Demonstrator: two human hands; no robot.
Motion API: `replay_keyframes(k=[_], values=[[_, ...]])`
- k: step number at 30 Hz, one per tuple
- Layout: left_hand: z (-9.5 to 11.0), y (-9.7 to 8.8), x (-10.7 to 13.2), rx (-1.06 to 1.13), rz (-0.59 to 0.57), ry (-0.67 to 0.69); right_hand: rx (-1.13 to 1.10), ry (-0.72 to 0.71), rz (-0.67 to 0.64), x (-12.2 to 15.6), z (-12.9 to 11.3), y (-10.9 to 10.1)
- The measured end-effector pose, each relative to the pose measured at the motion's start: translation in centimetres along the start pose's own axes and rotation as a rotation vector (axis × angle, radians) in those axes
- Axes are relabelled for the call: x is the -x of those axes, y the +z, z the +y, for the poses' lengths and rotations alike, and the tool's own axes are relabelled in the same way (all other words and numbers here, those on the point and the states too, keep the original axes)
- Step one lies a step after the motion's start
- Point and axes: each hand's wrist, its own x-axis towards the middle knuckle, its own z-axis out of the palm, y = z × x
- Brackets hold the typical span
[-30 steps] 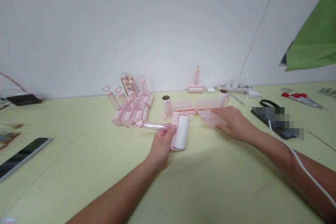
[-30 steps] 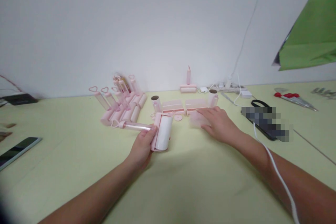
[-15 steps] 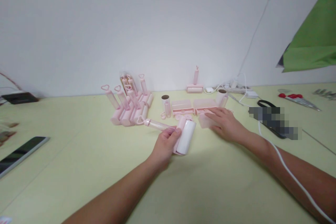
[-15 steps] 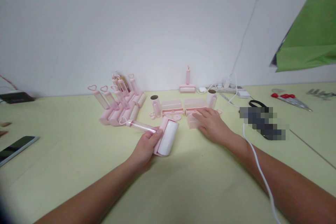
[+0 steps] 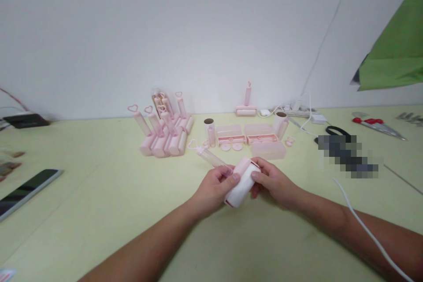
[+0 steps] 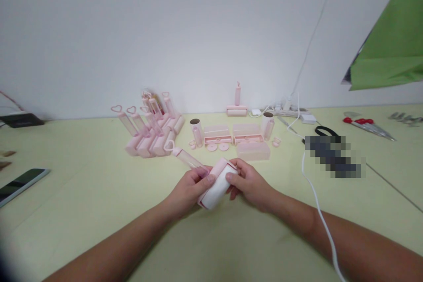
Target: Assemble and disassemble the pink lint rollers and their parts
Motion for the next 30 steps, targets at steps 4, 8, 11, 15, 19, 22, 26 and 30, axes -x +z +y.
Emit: replay_keyframes(k=[4, 8, 11, 15, 19, 22, 26, 30], values=[[-0.1, 0.4, 0.1, 0.013, -0.042, 0.02, -0.163, 0.025, 0.005, 0.0, 1.0, 0.3], [1.1, -0.1, 0.6, -0.331, 0.062, 0.04, -0.298, 0.012, 0.152, -0.2, 0.7, 0.4], [2.9, -0.3, 1.7, -0.659, 0.041, 0.079, -0.329, 0.015, 0.257, -0.4, 0.3, 0.3], [5.2, 0.5, 3.9, -0.522, -0.264, 0.0, -0.254, -0.029, 0.27, -0.2, 0.3, 0.6], [7.0, 1.2, 4.7, -0.597, -0.164, 0.506, -0.068, -0.186, 0.139, 0.4, 0.3, 1.3], [7.8, 1.4, 4.0, -0.813, -0.064, 0.84, 0.101, -0.296, 0.053, 0.7, 0.1, 1.8], [7.9, 2.1, 2.3, -1.08, -0.117, 0.808, 0.295, -0.441, -0.021, 0.9, -0.1, 2.0], [7.2, 3.3, 0.4, -1.286, -0.093, 0.701, 0.442, -0.558, -0.054, 0.6, -0.1, 1.8]])
